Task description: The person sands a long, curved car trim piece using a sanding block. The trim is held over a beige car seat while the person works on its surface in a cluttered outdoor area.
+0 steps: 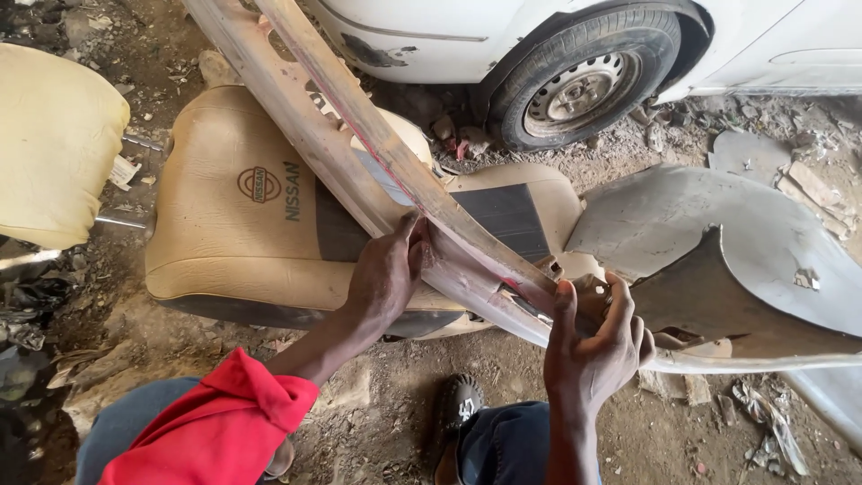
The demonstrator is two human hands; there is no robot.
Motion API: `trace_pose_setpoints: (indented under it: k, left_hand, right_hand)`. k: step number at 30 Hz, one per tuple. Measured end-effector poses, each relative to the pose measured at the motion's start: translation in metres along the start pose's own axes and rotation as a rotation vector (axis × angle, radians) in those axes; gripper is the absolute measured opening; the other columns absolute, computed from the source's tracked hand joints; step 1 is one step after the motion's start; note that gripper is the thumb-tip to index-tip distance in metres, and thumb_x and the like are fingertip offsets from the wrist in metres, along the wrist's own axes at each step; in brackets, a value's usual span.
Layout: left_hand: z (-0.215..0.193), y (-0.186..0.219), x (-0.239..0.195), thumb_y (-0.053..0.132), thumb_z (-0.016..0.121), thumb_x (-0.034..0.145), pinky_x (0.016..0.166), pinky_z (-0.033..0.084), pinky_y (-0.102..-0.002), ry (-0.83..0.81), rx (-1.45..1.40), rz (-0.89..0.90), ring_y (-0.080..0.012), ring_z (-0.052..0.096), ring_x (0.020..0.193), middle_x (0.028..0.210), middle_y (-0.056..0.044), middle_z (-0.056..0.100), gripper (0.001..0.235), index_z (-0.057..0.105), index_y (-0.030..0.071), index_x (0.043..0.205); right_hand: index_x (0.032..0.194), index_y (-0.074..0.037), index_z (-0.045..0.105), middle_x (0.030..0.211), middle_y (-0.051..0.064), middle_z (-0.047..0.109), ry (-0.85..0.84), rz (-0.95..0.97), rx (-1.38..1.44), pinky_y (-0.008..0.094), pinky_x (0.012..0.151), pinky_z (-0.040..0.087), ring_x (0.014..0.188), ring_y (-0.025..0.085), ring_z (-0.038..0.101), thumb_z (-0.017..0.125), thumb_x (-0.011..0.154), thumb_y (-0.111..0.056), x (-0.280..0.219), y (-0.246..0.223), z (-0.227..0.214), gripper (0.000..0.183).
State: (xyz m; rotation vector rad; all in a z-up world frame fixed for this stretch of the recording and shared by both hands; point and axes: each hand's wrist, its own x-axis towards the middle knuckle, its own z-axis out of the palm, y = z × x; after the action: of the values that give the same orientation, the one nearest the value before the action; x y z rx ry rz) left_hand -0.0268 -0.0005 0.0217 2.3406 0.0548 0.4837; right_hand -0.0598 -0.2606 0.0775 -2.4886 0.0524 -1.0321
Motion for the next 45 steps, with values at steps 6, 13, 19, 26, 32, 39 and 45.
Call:
trace_pose_setpoints:
  k: [6, 13, 19, 26, 32, 39, 45]
  left_hand:
    - [-0.004, -0.002, 0.021, -0.001, 0.061, 0.114, 0.033, 0.056, -0.022, 0.018, -0.142, -0.037, -0.0070, 0.065, 0.048, 0.084, -0.010, 0.083, 0.030, 0.071, -0.003, 0.142]
    - [0.005, -0.007, 0.022, 0.004, 0.058, 0.116, 0.040, 0.058, -0.033, -0.054, -0.013, -0.014, -0.0179, 0.071, 0.055, 0.082, -0.011, 0.080, 0.026, 0.068, 0.000, 0.140]
    - [0.007, -0.016, 0.029, 0.003, 0.054, 0.118, 0.040, 0.059, -0.029, -0.063, -0.063, 0.002, -0.0137, 0.070, 0.052, 0.079, -0.007, 0.079, 0.020, 0.071, -0.002, 0.127]
    - [0.002, 0.000, 0.029, 0.003, 0.043, 0.122, 0.042, 0.062, -0.038, -0.098, 0.025, -0.075, -0.0217, 0.072, 0.053, 0.083, -0.013, 0.079, 0.029, 0.066, 0.000, 0.139]
    - [0.010, -0.008, 0.035, 0.004, 0.042, 0.123, 0.038, 0.063, -0.039, 0.007, -0.035, 0.032, -0.0220, 0.071, 0.044, 0.068, -0.009, 0.074, 0.026, 0.065, -0.007, 0.116]
    - [0.017, -0.011, 0.043, 0.000, 0.044, 0.121, 0.033, 0.055, -0.035, -0.083, 0.033, -0.074, -0.0157, 0.062, 0.043, 0.068, -0.008, 0.072, 0.029, 0.058, 0.001, 0.147]
    - [0.035, -0.018, 0.029, -0.005, 0.049, 0.119, 0.044, 0.064, -0.041, 0.097, 0.013, 0.028, -0.0240, 0.074, 0.054, 0.079, -0.014, 0.078, 0.020, 0.067, -0.003, 0.127]
  right_hand:
    - [0.143, -0.013, 0.073, 0.133, 0.009, 0.082, -0.014, 0.016, 0.014, 0.051, 0.113, 0.035, 0.118, 0.033, 0.070, 0.068, 0.111, -0.057, -0.001, 0.000, 0.000, 0.054]
    - [0.145, -0.012, 0.072, 0.133, 0.012, 0.082, -0.014, 0.011, 0.005, 0.052, 0.113, 0.035, 0.119, 0.034, 0.069, 0.068, 0.110, -0.054, 0.003, 0.006, 0.002, 0.055]
    - [0.146, -0.011, 0.070, 0.115, 0.018, 0.079, -0.038, -0.007, 0.029, 0.052, 0.111, 0.037, 0.108, 0.037, 0.069, 0.067, 0.112, -0.061, -0.002, 0.008, 0.001, 0.060]
    - [0.141, -0.014, 0.074, 0.119, 0.012, 0.082, -0.002, 0.036, 0.003, 0.052, 0.112, 0.037, 0.112, 0.033, 0.069, 0.067, 0.110, -0.055, 0.001, 0.008, 0.005, 0.052]
    - [0.136, -0.014, 0.075, 0.113, 0.009, 0.080, -0.018, 0.057, 0.017, 0.052, 0.114, 0.036, 0.107, 0.033, 0.069, 0.068, 0.110, -0.057, -0.002, 0.004, 0.003, 0.050]
    - [0.137, -0.012, 0.075, 0.109, 0.008, 0.078, -0.005, 0.034, 0.026, 0.052, 0.117, 0.035, 0.109, 0.032, 0.068, 0.071, 0.110, -0.054, -0.001, 0.007, 0.005, 0.049]
    - [0.140, -0.011, 0.075, 0.119, 0.013, 0.081, -0.002, 0.041, 0.018, 0.054, 0.116, 0.036, 0.117, 0.037, 0.069, 0.070, 0.111, -0.056, -0.002, 0.005, 0.003, 0.054]
